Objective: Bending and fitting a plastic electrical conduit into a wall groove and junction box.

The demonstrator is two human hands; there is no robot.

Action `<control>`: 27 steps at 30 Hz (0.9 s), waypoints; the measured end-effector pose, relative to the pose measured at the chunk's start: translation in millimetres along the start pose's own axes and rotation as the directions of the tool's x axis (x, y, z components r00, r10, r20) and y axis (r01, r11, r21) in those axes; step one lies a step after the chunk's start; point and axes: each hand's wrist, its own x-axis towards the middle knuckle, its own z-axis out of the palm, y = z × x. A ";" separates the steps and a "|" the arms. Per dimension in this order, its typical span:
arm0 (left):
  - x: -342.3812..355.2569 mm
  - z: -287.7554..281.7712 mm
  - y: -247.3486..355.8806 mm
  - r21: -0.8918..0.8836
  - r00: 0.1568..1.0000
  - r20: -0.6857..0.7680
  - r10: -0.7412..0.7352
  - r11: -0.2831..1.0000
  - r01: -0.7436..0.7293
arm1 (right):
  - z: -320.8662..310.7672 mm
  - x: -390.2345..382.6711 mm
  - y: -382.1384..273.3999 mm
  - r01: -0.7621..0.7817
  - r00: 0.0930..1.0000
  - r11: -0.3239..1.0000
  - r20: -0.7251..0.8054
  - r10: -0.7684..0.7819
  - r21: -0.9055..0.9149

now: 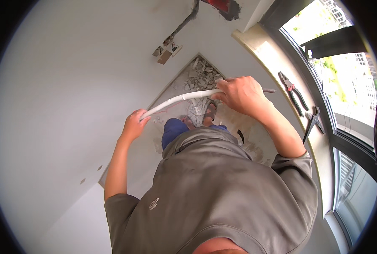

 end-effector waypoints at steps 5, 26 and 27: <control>60.2 6.7 9.6 0.141 0.934 -0.074 0.349 0.931 -0.336 | -5.7 -4.5 30.6 -0.162 0.986 0.987 -0.037 0.162 -0.013; 161.0 -32.7 56.9 0.110 0.629 -0.287 0.723 0.677 -0.728 | 9.4 -47.8 24.4 -0.499 0.864 0.793 0.122 0.489 0.350; 161.7 -35.0 62.9 0.109 0.629 -0.283 0.724 0.676 -0.729 | 15.3 -42.2 17.7 -0.496 0.864 0.772 0.132 0.487 0.398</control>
